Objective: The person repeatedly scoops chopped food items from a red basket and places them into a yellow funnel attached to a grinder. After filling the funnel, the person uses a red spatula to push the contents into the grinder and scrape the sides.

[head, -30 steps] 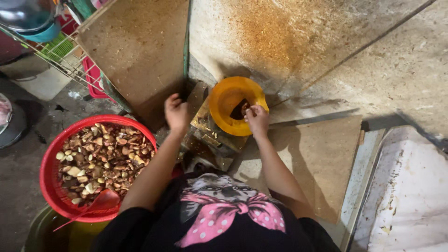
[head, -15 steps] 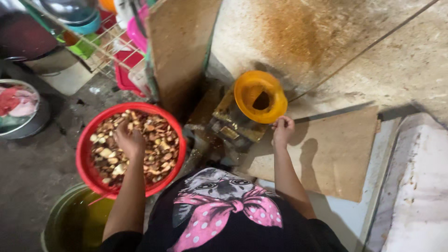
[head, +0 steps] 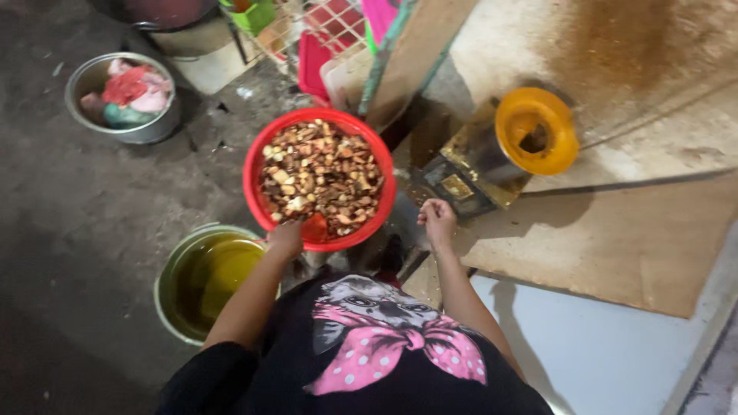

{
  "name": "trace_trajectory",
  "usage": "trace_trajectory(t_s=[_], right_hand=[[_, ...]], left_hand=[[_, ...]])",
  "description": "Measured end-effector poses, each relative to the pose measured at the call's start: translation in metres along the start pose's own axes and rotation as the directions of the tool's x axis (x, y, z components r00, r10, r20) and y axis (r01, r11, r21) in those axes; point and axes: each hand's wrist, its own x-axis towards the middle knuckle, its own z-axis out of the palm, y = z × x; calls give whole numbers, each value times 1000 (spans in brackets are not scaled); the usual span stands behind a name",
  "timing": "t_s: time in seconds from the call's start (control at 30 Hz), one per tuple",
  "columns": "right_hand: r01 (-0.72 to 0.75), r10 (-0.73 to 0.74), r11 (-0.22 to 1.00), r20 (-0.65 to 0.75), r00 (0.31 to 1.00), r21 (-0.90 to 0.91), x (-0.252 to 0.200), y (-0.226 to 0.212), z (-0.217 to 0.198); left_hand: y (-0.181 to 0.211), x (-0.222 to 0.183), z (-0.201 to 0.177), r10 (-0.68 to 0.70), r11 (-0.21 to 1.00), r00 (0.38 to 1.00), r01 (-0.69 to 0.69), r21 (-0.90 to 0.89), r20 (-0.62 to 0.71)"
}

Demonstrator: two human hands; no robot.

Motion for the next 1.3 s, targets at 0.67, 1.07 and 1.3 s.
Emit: trace_trajectory(t_s=[0.67,1.07,1.3], right_hand=[[258,130,630,427,895,-733,-13,23,143],[109,597,180,197,778,-978,-33,-35,201],[-81,672,274,130,729,-958,-20,-25,222]], left_hand=[[-42,71,-115,287,955,870,-226,193,-400],[-1,58,-44,-153,986,937,168,-21,314],[3,64,-14,81,976,988,-51,-211,135]])
